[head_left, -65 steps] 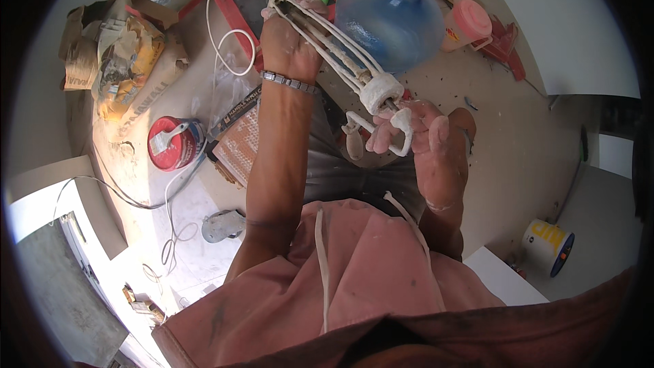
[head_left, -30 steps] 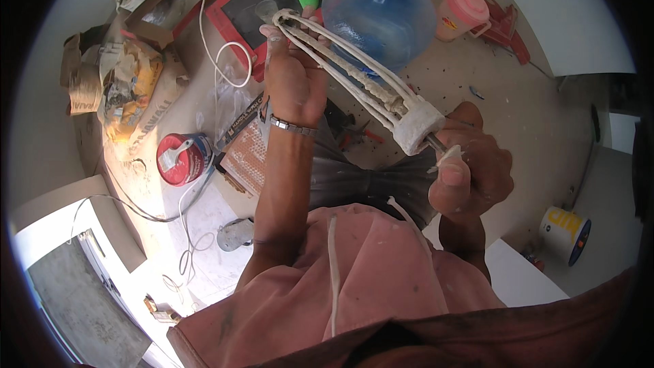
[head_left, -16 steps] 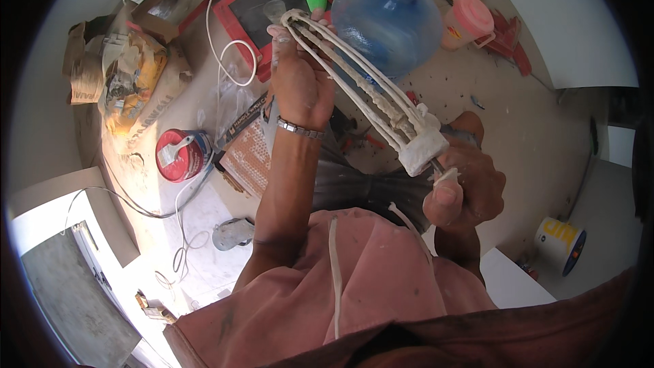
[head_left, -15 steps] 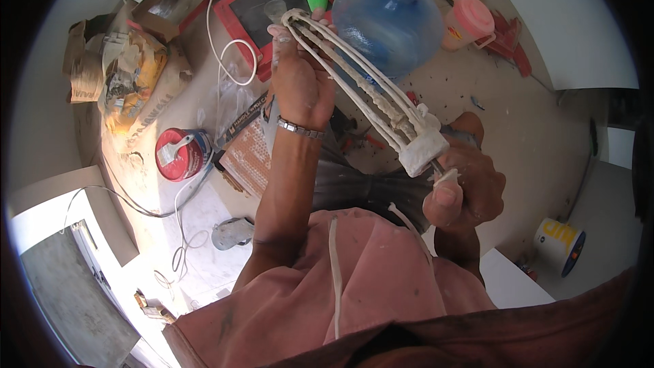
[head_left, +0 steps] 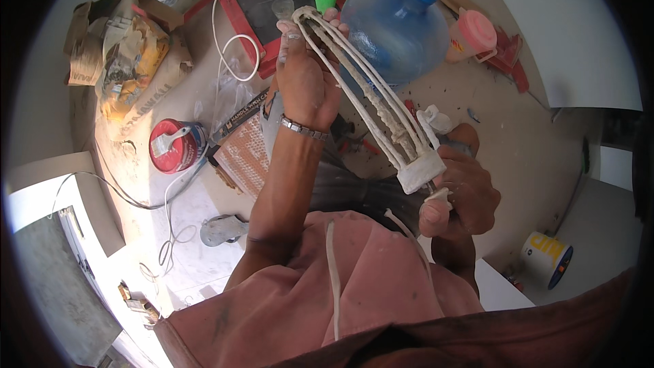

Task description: The person uses pliers to cut a blue plastic cap and then inserts it into a white light fixture. They adjust the fixture and cap to ensure a proper fit.

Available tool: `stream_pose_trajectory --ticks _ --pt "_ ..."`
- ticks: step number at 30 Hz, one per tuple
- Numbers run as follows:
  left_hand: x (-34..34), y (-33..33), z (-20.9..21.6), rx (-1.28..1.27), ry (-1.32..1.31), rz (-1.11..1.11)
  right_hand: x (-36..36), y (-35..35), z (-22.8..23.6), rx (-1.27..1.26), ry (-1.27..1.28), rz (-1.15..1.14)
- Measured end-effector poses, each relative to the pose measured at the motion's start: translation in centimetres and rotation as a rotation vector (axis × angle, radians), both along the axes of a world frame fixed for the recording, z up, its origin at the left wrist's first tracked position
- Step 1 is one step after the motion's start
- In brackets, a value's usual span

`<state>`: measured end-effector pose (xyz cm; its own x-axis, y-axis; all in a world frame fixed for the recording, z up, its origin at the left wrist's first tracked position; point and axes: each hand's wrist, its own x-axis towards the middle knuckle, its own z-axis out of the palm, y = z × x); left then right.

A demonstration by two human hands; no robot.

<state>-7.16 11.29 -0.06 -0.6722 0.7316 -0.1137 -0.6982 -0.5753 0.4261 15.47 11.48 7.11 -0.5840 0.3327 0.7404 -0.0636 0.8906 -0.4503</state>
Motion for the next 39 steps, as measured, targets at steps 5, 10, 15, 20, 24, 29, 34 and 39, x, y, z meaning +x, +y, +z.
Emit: stream_pose_trajectory --ticks 5,10,15,20,24,29,34,39 --pt "-0.3 -0.3 0.1 0.0 -0.007 -0.038 -0.6 1.3 0.2 0.005 0.045 0.223" --pt "-0.1 -0.7 0.1 0.013 0.046 -0.038 0.1 2.0 1.8 0.089 -0.085 0.207" --pt "-0.7 -0.7 0.6 0.009 0.079 -0.007 -0.8 1.8 1.6 0.114 -0.045 0.192" --pt "-1.3 -0.4 1.1 0.073 0.16 0.122 -3.5 -1.3 -2.6 -0.231 0.287 -0.189" --pt "-1.9 -0.7 1.4 0.011 0.215 0.205 -4.1 -2.3 -4.0 -0.196 0.265 -0.269" --pt "-3.3 -1.9 1.8 -0.087 0.207 0.09 -3.0 1.4 -1.4 0.053 0.097 -0.057" --pt "-3.4 -2.6 1.9 -0.104 0.31 0.06 -1.1 4.2 -1.1 0.064 -0.038 0.096" --pt "-2.5 -3.5 2.7 0.074 0.496 0.114 -0.7 3.2 -5.1 -1.065 0.343 -0.033"
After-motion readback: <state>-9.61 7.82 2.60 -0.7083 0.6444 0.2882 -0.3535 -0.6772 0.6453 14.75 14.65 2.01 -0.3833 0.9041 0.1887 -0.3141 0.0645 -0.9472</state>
